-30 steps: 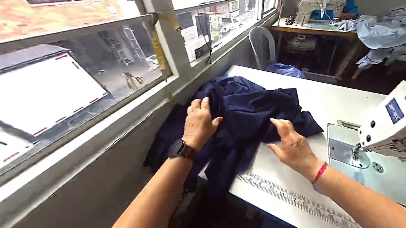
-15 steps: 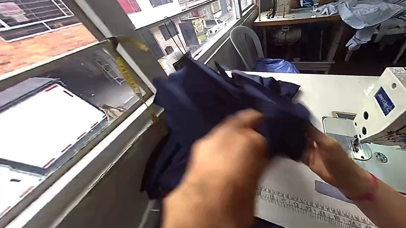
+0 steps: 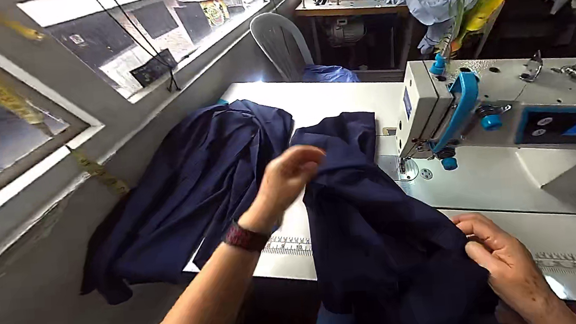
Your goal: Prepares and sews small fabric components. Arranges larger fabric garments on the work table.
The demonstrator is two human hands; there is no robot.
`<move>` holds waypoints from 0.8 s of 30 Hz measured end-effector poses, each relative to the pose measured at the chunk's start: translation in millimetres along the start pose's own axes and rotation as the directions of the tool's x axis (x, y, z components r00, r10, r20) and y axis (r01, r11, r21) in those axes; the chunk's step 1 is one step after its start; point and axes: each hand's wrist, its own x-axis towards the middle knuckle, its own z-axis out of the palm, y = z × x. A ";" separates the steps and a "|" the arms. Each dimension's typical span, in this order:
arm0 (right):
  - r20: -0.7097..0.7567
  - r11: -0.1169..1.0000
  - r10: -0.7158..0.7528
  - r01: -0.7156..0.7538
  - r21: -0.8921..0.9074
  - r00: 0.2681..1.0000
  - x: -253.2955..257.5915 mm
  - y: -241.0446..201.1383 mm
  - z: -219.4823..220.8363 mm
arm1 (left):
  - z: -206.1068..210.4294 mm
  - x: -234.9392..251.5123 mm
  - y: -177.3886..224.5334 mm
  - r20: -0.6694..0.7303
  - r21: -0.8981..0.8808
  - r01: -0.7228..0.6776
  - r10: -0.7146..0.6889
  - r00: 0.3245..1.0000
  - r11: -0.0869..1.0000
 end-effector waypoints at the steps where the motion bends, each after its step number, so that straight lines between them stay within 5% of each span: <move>1: -0.011 0.998 -0.049 0.048 -0.042 0.999 0.4 -6.4 1.4 | -11.4 15.9 -14.9 -0.122 0.095 0.172 -0.160 0.980 0.980; 3: 0.080 0.986 -0.090 0.100 -0.137 0.993 1.5 -23.7 8.7 | -27.3 39.8 -39.1 -0.267 0.047 0.421 -0.395 0.879 0.906; 5: 0.212 0.972 -0.109 0.149 -0.183 0.971 -3.1 -33.1 28.0 | -26.1 50.6 -48.9 -0.244 0.072 0.507 -0.478 0.844 0.859; 9: 0.043 0.928 -0.313 0.315 -0.200 0.949 -6.8 -4.2 68.4 | -1.1 72.0 -38.6 0.025 0.349 0.421 -0.458 0.889 0.837; 12: 0.049 0.981 -0.161 0.154 0.121 0.986 -1.8 4.1 40.4 | -9.0 78.5 0.5 -0.077 0.049 0.443 -0.439 0.895 0.895; 14: 0.029 0.960 -0.051 0.041 0.279 0.998 1.5 5.3 19.7 | -21.5 75.0 39.8 -0.217 -0.245 0.364 -0.417 0.883 0.898; 16: -0.028 0.874 0.104 -0.078 0.480 0.994 6.6 -2.3 9.0 | -35.6 72.9 68.3 -0.295 -0.453 0.133 -0.288 0.911 0.882; 20: -0.093 0.648 0.333 -0.157 0.745 0.938 18.1 -36.5 -0.4 | -46.3 72.8 93.8 -0.413 -0.508 -0.152 -0.085 0.907 0.848; 24: -0.122 0.926 0.018 0.029 0.376 0.992 19.3 -41.7 -42.2 | -58.0 75.0 104.4 -0.496 -0.394 -0.150 -0.073 0.865 0.907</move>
